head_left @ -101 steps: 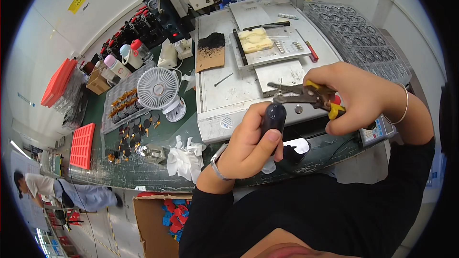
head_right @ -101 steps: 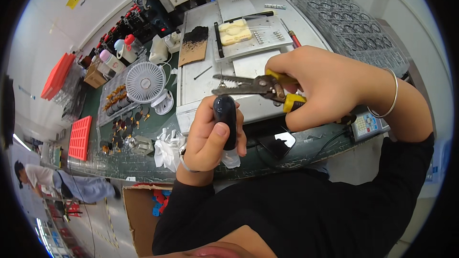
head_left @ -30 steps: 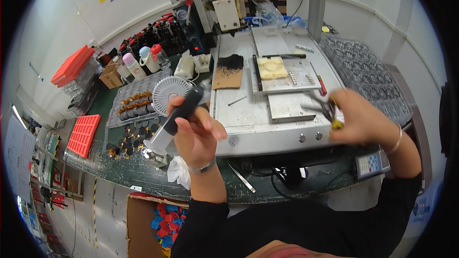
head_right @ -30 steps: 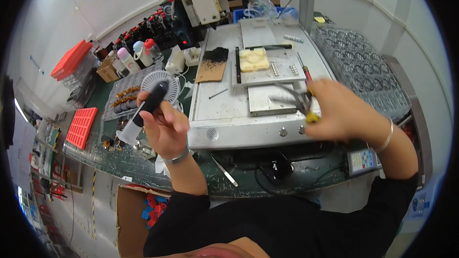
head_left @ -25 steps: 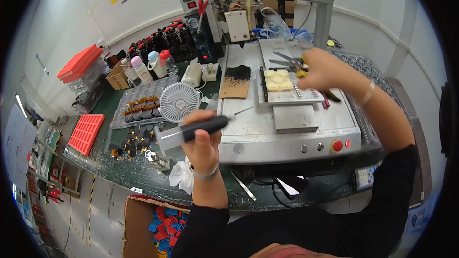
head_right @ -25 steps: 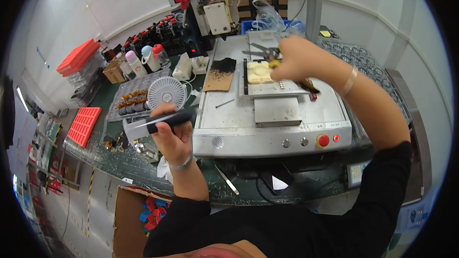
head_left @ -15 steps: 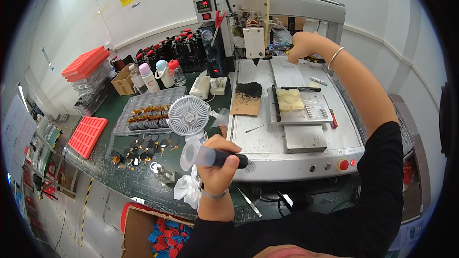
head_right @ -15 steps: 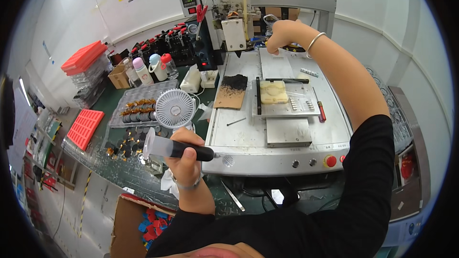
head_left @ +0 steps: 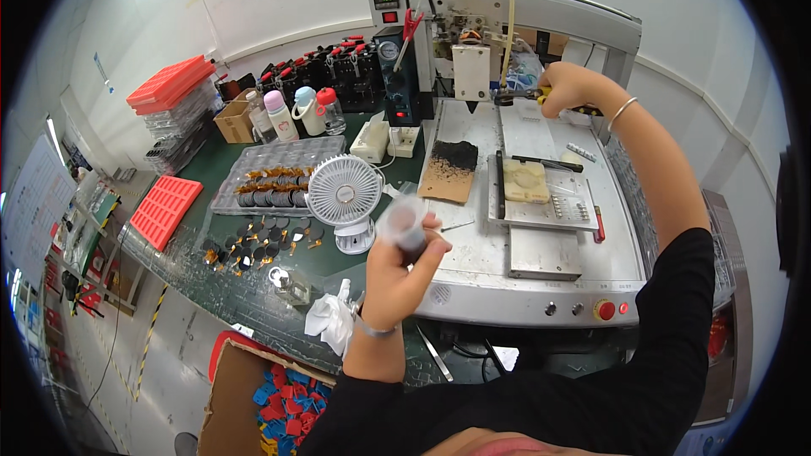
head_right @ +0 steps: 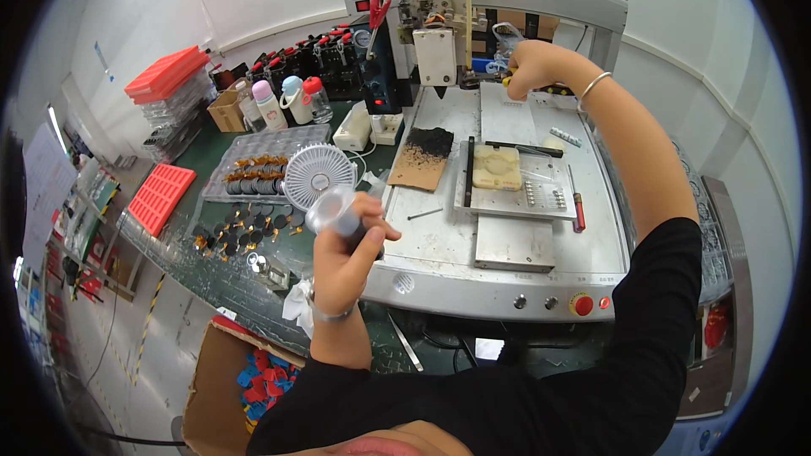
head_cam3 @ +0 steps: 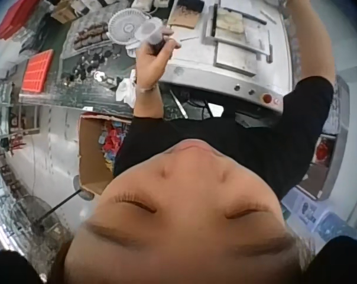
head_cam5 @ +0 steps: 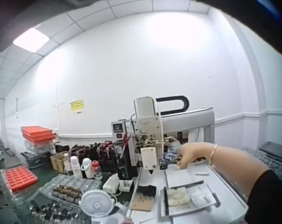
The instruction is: Preparing a dispensing cartridge with small components and installing it into an automated machine.
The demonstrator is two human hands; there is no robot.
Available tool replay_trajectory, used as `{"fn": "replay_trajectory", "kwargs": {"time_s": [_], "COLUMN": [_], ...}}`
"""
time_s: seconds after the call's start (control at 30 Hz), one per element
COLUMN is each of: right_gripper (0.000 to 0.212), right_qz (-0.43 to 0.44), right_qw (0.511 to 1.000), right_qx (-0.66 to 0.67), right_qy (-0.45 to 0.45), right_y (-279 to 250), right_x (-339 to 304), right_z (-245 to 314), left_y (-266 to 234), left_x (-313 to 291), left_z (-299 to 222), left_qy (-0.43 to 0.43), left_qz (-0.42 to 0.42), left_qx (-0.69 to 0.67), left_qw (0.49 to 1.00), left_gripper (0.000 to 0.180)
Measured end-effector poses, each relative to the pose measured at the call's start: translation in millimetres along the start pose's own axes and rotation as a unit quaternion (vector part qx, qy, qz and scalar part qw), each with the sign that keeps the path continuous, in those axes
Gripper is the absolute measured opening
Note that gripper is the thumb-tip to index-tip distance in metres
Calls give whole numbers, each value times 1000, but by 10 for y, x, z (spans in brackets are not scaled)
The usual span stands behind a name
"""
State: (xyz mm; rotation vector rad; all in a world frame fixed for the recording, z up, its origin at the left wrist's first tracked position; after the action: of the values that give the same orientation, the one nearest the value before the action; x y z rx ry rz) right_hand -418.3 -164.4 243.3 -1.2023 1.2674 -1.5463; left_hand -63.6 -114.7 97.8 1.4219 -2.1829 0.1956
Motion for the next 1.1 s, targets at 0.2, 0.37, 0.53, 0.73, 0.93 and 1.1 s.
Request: {"fn": "replay_trajectory", "kwargs": {"time_s": [0.2,0.37,0.53,0.73,0.93,1.1], "right_gripper": [30,33,28,24,25,29], "right_qz": [31,55,52,69,36,12], "right_qw": [980,937,945,947,956,972], "right_qx": [185,318,295,292,281,223], "right_qy": [-74,-135,-132,-116,-78,-75], "right_y": [-352,-548,-631,-707,-622,-706], "right_x": [-340,-446,-547,-591,-594,-780], "right_z": [-140,52,-46,-4,47,145], "left_y": [612,963,1078,1130,1123,1128], "left_x": [476,1177,1549,1801,1889,1840], "left_z": [134,76,85,-134,-219,-303], "left_qy": [-72,-140,-137,-136,-123,-116], "left_qz": [135,172,277,320,328,336], "left_qx": [44,-139,-210,-196,-143,-117], "left_qw": [987,965,928,917,926,927], "left_gripper": [38,22,23,26,24,24]}}
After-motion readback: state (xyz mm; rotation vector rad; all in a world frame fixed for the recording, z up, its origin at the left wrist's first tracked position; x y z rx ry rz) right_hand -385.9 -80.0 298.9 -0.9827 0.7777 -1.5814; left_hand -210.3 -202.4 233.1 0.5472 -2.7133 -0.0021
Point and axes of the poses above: each hand's wrist, its own x-axis towards the middle knuckle, its own y-axis out of the palm, z = x × y, the point moved 1 cm from there along x, towards the middle knuckle, and after that the axes turned 10 degrees about -z, right-handed, at the moved point
